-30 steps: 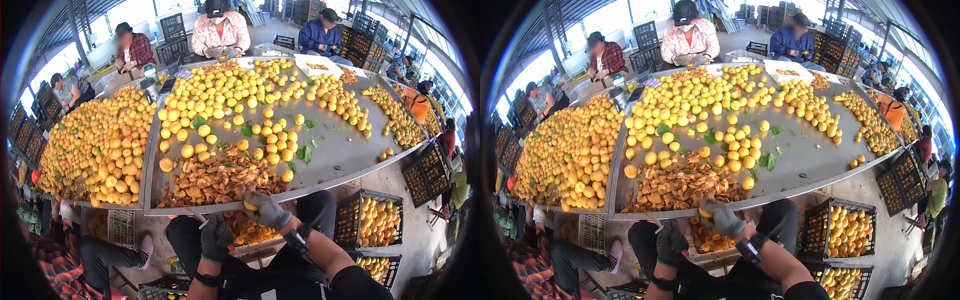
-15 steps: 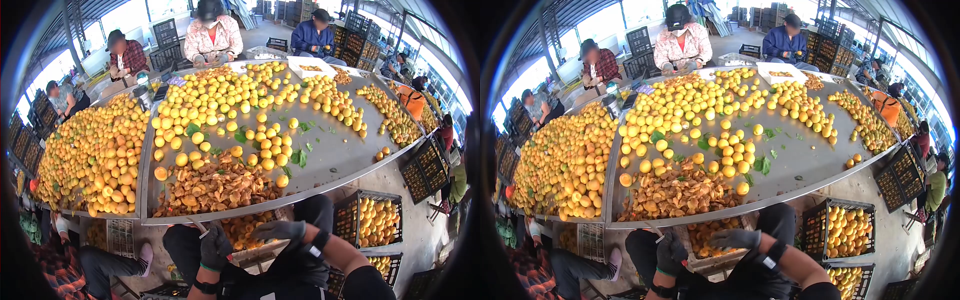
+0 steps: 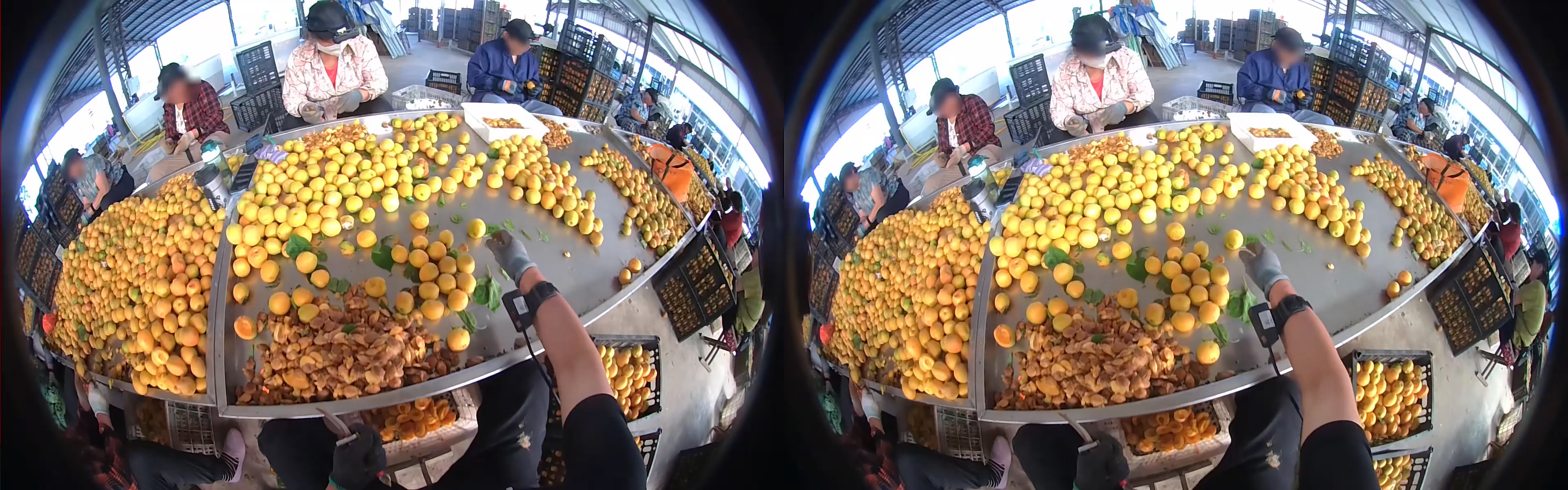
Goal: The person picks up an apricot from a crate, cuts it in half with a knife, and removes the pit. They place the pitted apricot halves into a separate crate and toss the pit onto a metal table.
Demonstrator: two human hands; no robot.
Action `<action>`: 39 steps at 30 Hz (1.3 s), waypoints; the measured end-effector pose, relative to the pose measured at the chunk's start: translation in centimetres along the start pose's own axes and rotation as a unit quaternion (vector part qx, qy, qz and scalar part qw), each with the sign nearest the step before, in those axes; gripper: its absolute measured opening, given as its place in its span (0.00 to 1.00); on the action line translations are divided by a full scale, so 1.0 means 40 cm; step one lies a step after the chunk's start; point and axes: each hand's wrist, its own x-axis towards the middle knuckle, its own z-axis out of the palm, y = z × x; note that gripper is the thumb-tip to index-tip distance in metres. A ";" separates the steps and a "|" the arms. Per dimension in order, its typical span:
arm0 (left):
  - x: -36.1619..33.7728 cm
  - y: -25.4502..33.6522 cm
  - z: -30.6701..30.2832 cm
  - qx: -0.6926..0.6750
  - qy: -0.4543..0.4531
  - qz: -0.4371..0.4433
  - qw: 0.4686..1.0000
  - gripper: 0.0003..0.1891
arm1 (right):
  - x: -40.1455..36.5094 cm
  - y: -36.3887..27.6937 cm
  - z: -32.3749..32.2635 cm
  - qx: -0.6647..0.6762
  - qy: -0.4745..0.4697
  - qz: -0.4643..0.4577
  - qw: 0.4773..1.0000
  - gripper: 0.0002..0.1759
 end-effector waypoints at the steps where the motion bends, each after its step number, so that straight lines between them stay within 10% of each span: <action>1: -0.010 0.003 0.008 0.116 0.015 0.017 0.993 0.11 | 0.032 -0.009 0.004 -0.037 0.002 0.026 0.999 0.26; 2: -0.019 0.008 0.020 0.229 0.032 0.033 0.972 0.18 | 0.061 -0.014 0.016 -0.036 -0.001 0.024 0.999 0.26; 3: -0.018 0.005 0.046 0.078 0.074 0.024 0.994 0.04 | 0.097 -0.009 0.033 -0.021 0.013 0.020 0.999 0.27; 8: 0.015 0.025 0.091 -0.299 0.165 -0.081 0.937 0.03 | 0.204 0.002 0.134 -0.118 0.099 -0.087 0.984 0.28; 11: 0.025 -0.006 0.007 0.109 -0.006 -0.017 0.994 0.03 | 0.161 0.010 0.211 -0.116 0.083 -0.075 0.987 0.23; 22: 0.015 -0.010 0.050 0.033 0.046 -0.063 0.996 0.12 | -0.104 -0.039 0.110 0.043 -0.146 -0.233 0.961 0.13; 27: 0.007 -0.029 0.023 -0.065 -0.012 -0.092 0.994 0.10 | -0.127 -0.106 0.070 0.302 -0.140 -0.107 0.937 0.10; 29: 0.005 -0.034 0.035 0.176 0.014 -0.033 0.984 0.09 | -0.123 -0.136 0.073 0.240 -0.140 -0.125 0.953 0.10; 33: 0.007 -0.052 0.026 0.144 0.004 -0.019 0.989 0.09 | -0.088 -0.200 0.109 0.085 -0.113 -0.217 0.966 0.10; 35: -0.018 -0.017 0.107 0.112 0.138 -0.058 0.982 0.11 | -0.075 -0.227 0.119 0.068 -0.112 -0.196 0.972 0.10; 39: -0.017 -0.020 0.074 0.131 0.067 -0.049 0.988 0.13 | -0.044 -0.190 0.118 0.065 -0.102 -0.187 0.975 0.10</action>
